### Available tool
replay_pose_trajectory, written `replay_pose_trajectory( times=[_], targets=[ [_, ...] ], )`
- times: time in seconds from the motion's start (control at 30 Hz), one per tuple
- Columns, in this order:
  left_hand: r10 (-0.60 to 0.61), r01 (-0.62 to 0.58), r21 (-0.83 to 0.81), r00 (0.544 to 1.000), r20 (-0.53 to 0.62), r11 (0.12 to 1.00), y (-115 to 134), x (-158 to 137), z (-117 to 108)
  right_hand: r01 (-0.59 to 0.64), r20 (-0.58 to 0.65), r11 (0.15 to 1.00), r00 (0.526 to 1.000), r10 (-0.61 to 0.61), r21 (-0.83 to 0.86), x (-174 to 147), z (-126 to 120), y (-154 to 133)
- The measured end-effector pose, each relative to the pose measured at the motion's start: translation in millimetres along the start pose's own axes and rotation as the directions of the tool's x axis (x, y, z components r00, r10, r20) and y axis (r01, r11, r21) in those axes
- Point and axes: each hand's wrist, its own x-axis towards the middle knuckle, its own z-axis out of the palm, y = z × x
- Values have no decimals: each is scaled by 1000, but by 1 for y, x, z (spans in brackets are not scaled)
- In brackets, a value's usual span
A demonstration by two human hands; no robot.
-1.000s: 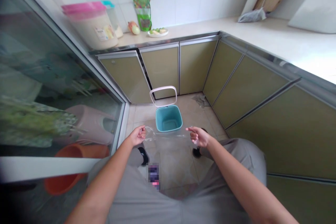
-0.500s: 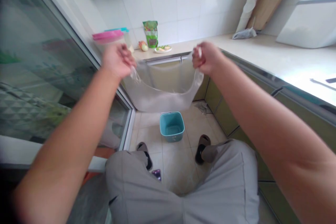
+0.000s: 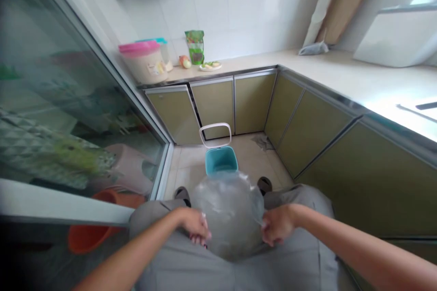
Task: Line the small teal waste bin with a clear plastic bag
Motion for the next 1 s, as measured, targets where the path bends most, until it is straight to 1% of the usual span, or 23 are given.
replay_pose_trajectory(
  times=[0.03, 0.07, 0.1, 0.13, 0.17, 0.2, 0.23, 0.27, 0.3, 0.33, 0.4, 0.5, 0.6, 0.7, 0.77, 0.87, 0.93, 0.97, 1.0],
  targets=[
    [-128, 113, -282, 991, -37, 953, -7, -10, -3, 5, 83, 999, 997, -8, 45, 8, 2, 13],
    [-217, 151, -491, 973, -79, 858, -13, -24, -8, 24, 123, 993, 992, -38, 115, 12, 0, 25],
    [-251, 114, -614, 958, -141, 781, -17, -39, -16, 54, 119, 978, 990, -79, 200, 15, -5, 33],
    [-293, 38, -676, 918, -267, 736, -19, -54, -27, 93, 67, 954, 991, -117, 286, 15, -13, 39],
    [-335, -50, -708, 856, -394, 705, -19, -68, -40, 133, -23, 926, 991, -133, 353, 15, -23, 41],
    [-382, -142, -722, 771, -510, 677, -18, -80, -54, 174, -130, 901, 983, -133, 397, 13, -35, 40],
    [-430, -226, -725, 678, -597, 650, -15, -91, -69, 216, -233, 880, 964, -125, 423, 11, -47, 36],
    [-470, -301, -720, 591, -656, 625, -12, -99, -84, 248, -314, 864, 943, -112, 438, 9, -58, 31],
    [-501, -367, -706, 514, -697, 606, -9, -106, -98, 279, -385, 853, 917, -101, 441, 7, -70, 25],
    [-519, -420, -685, 451, -726, 595, -7, -112, -111, 304, -440, 848, 893, -95, 435, 4, -81, 18],
    [-519, -502, -626, 353, -778, 597, -3, -122, -133, 345, -515, 840, 852, -92, 420, -1, -100, 4],
    [-486, -579, -530, 247, -838, 620, -1, -137, -155, 390, -606, 826, 792, -75, 408, -6, -122, -12],
    [-466, -610, -467, 175, -867, 640, 0, -147, -166, 404, -672, 833, 739, -52, 379, -5, -138, -22],
    [-473, -600, -448, 128, -871, 662, 1, -147, -166, 370, -718, 865, 695, -16, 338, 6, -149, -22],
    [-469, -581, -444, 119, -875, 682, 0, -142, -163, 329, -731, 885, 682, 19, 330, 17, -153, -17],
    [-457, -523, -447, 120, -882, 726, -3, -133, -155, 275, -731, 906, 681, 52, 321, 35, -156, -6],
    [-484, -469, -477, 116, -867, 743, -6, -128, -151, 249, -732, 919, 678, 60, 306, 45, -158, 3],
    [-505, -451, -502, 123, -854, 738, -8, -126, -149, 233, -735, 925, 675, 68, 299, 51, -158, 7],
    [-528, -442, -530, 140, -838, 724, -10, -124, -148, 213, -738, 931, 670, 81, 295, 56, -160, 11]
  ],
)
